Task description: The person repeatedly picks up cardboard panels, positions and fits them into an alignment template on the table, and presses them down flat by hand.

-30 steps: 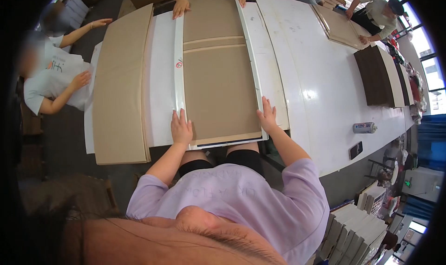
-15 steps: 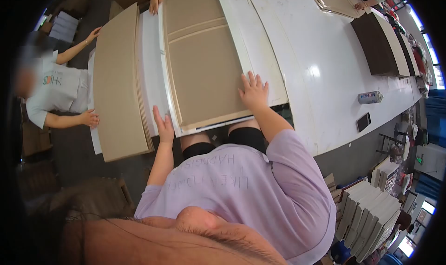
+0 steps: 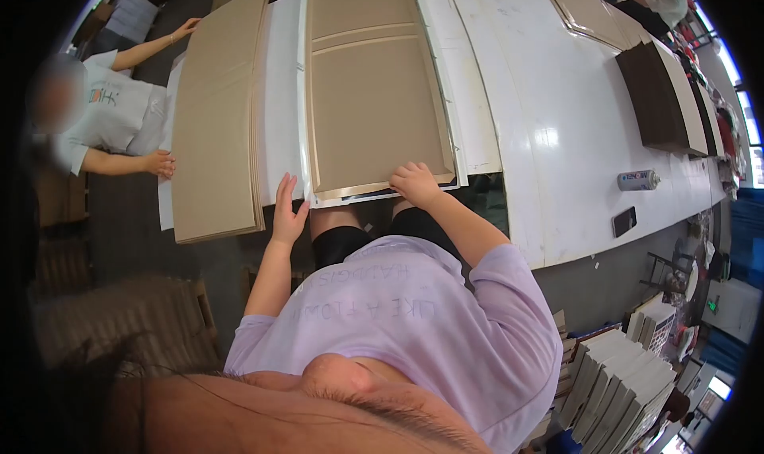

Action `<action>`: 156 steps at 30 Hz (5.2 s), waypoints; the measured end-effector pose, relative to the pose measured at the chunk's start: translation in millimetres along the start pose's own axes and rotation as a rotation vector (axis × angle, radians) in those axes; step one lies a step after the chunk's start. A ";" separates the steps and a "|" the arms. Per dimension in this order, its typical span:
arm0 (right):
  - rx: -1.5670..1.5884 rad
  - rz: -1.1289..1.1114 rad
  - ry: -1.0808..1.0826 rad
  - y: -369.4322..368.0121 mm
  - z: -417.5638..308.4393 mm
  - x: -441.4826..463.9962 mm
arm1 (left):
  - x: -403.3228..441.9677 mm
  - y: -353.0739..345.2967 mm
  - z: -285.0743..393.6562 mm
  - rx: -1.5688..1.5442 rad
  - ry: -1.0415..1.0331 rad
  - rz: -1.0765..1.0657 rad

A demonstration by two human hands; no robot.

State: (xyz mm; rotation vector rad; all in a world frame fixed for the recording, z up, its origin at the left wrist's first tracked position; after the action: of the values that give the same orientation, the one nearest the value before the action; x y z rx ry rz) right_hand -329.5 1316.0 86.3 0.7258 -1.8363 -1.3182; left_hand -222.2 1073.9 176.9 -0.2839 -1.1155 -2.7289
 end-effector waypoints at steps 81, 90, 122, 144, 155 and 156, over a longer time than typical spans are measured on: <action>0.404 1.258 -0.598 287.2 165.0 52.4 | 243.3 103.3 43.3 -1.460 0.131 0.337; -0.526 0.829 0.031 279.3 2.4 228.2 | 279.1 129.4 57.6 -1.220 -0.044 0.478; -0.418 0.895 0.216 314.7 26.0 243.1 | 308.7 147.6 145.9 0.184 -0.607 0.381; -0.627 0.887 -0.075 337.5 120.7 173.1 | 339.9 45.5 235.3 0.502 -0.639 0.245; 0.561 0.029 -0.307 277.5 222.1 136.6 | 306.4 53.1 154.7 0.723 -0.183 -0.393; 0.512 -0.028 -0.321 268.1 219.6 124.0 | 290.1 51.6 149.0 0.759 -0.159 -0.423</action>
State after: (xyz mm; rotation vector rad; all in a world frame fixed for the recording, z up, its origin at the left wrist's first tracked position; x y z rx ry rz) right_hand -586.5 1416.2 330.1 0.8365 -2.4778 -1.0271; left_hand -474.1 1115.8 386.3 -0.1590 -2.3606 -2.3620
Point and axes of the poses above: each hand's wrist, its own x-axis towards the middle knuckle, its own y-axis out of the back of the hand, z = x × y, the point moved 10 cm from there along x, towards the middle knuckle, and after that the axes turned 12 degrees about -x, right-handed, at the moved point
